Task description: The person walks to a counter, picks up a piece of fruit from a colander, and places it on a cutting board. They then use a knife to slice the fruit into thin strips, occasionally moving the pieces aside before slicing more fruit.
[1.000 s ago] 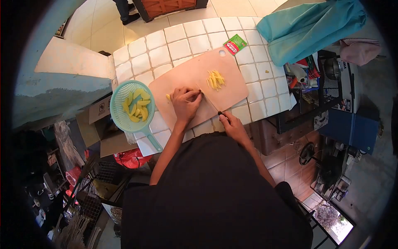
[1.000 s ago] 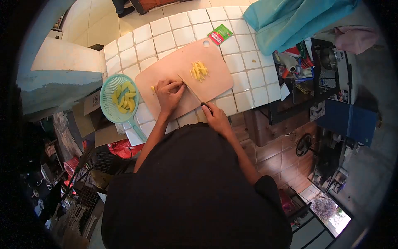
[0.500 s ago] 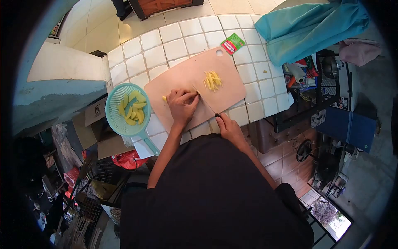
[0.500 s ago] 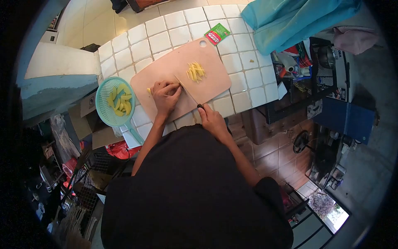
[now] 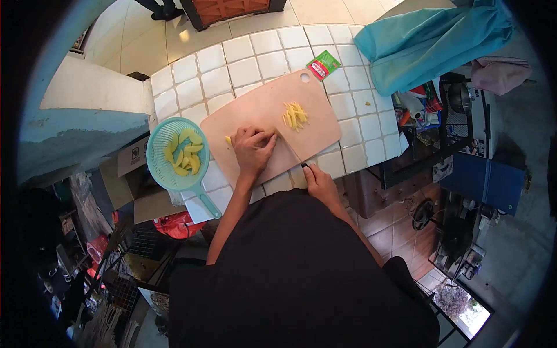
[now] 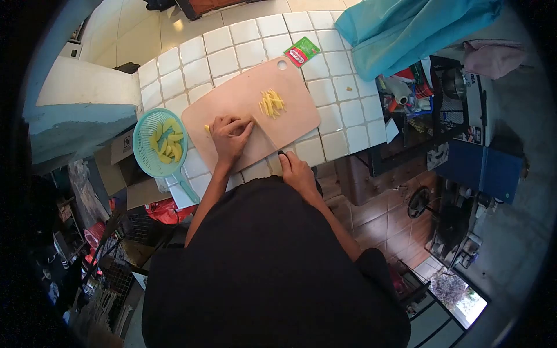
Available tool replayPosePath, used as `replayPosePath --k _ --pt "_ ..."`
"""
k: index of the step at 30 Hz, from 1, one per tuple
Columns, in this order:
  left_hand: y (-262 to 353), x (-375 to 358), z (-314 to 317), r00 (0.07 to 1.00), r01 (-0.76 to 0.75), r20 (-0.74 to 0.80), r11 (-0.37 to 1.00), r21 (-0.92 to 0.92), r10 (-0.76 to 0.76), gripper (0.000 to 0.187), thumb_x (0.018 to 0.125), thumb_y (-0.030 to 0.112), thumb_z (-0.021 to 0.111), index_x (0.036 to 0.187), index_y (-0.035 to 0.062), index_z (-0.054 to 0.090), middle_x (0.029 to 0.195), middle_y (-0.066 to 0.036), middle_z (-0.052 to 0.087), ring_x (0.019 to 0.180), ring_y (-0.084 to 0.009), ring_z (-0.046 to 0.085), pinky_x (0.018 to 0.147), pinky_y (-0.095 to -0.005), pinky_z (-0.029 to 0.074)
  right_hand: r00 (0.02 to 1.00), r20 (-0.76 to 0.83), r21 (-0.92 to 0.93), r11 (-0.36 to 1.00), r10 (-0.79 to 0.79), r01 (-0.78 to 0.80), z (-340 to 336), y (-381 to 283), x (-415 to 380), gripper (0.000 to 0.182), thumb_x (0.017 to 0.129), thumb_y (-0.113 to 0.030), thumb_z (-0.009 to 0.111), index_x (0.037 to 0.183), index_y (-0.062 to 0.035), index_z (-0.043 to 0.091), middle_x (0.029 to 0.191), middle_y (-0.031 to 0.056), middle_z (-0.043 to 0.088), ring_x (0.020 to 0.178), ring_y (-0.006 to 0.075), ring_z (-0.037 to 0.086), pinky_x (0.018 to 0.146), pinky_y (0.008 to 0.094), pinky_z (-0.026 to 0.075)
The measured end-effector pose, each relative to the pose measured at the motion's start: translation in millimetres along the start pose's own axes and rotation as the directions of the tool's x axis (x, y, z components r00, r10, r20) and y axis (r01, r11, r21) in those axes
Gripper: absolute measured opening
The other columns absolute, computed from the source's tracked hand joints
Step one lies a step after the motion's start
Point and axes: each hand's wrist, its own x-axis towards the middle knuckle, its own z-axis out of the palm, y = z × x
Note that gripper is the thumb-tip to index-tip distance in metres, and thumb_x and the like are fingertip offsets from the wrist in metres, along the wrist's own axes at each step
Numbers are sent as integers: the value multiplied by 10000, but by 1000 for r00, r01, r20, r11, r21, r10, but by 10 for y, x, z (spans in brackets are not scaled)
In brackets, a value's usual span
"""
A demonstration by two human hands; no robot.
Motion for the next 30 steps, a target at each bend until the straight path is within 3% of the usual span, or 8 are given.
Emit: replayPosePath --k 3,6,11,14,16,18,26,30 --pt "17 27 7 1000 -7 -8 1000 -2 7 124 749 213 846 856 155 824 852 23 685 902 -189 576 878 -354 372 997 -65 174 985 34 -23 -48 -43 12 386 1060 -410 487 962 -48 577 837 280 658 850 547 605 696 592 470" --pt "2 20 7 1000 -6 -9 1000 -5 6 109 751 217 839 842 162 821 840 32 674 904 -186 572 874 -352 366 995 -26 145 985 94 -89 -48 -46 27 386 1053 -414 503 976 -46 593 846 284 663 873 536 619 719 578 479" --pt "-4 10 -6 1000 -21 21 1000 -15 21 139 762 202 822 886 147 792 876 18 675 911 -195 578 880 -357 373 994 -103 2 1000 -30 30 -97 -129 4 370 1017 -422 579 1021 -55 624 845 253 696 868 490 669 719 558 509" --pt "59 21 -26 1000 9 19 999 -34 -9 215 775 157 797 977 116 733 1003 -40 672 977 -236 589 924 -384 394 968 -225 -34 994 -112 107 -147 -208 -33 369 1002 -420 610 1023 -53 626 859 248 708 868 481 676 716 556 517" --pt "74 31 -24 989 -147 -18 989 -17 146 262 778 142 775 1021 97 685 1107 -88 640 1078 -276 576 981 -412 398 966 -235 -41 994 -109 102 -170 -254 -50 368 1000 -416 615 1021 -49 628 856 248 707 867 482 675 716 554 518" --pt "76 26 -16 993 -114 -30 993 -36 113 258 773 138 779 1008 85 687 1115 -96 633 1108 -287 566 997 -419 398 964 -244 -49 994 -105 96 -157 -228 -57 367 999 -411 621 1019 -45 631 853 247 707 866 483 675 715 552 520" --pt "16 -11 8 998 -57 -7 998 -32 57 170 750 110 796 907 79 740 1090 -79 631 1097 -285 561 983 -416 422 999 22 279 960 -27 20 -36 -77 17 381 1042 -379 552 977 -9 618 791 244 651 796 467 655 684 498 485" --pt "-3 -1 21 998 -59 -20 998 -25 59 156 740 106 801 888 80 758 1081 -67 632 1080 -272 565 970 -408 432 999 -12 284 958 -38 39 14 -28 37 386 1044 -384 546 972 -11 609 772 238 634 764 464 639 667 498 468"
